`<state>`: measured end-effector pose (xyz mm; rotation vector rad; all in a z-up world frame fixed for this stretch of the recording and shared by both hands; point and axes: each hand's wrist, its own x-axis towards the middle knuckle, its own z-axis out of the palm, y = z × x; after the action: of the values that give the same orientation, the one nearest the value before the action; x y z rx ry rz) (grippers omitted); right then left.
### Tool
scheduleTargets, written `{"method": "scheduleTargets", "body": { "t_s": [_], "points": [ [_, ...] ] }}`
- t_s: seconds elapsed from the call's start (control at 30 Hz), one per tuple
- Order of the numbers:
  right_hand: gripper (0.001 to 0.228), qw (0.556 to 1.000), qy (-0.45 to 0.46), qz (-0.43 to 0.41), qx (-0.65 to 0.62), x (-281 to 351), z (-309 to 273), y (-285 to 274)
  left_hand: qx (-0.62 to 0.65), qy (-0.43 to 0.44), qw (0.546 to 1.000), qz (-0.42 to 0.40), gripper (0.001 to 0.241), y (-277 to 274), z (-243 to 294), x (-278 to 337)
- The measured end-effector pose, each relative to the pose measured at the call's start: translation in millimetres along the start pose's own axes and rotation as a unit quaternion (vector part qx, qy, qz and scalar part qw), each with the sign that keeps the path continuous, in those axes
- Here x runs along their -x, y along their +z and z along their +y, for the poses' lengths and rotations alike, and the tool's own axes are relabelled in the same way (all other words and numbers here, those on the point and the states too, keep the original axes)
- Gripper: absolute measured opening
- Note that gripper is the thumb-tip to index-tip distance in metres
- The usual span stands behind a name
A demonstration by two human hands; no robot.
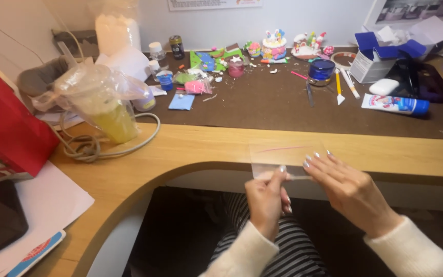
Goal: The person uses a blue glass jar to roll a thin pink clay strip on a clear acrylic sheet. They then use tweezers to pick up a white star-shaped object and place it on the sheet, followed by arranging the pink clay strip around the star.
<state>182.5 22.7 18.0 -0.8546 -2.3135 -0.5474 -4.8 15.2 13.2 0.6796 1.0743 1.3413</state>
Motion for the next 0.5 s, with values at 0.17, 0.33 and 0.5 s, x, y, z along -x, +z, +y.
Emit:
{"method": "scheduleTargets", "body": {
  "t_s": [0.17, 0.33, 0.5],
  "points": [
    [0.033, 1.0, -0.006, -0.007, 0.008, -7.4, 15.8, 17.6, 0.035, -0.02, 0.999, 0.015, 0.029, 0.2, 1.3, -17.7],
    [0.036, 0.999, -0.002, -0.035, 0.002, 6.7, 10.2, 18.2, -0.004, -0.046, 0.999, 0.0, 0.032, -8.8, -5.1, -6.5],
    [0.031, 1.0, -0.009, -0.018, -0.02, 18.3, -7.1, -2.0, 0.0, -0.041, 0.999, 0.016, 0.042, -11.2, -27.8, 10.2]
  ]
}}
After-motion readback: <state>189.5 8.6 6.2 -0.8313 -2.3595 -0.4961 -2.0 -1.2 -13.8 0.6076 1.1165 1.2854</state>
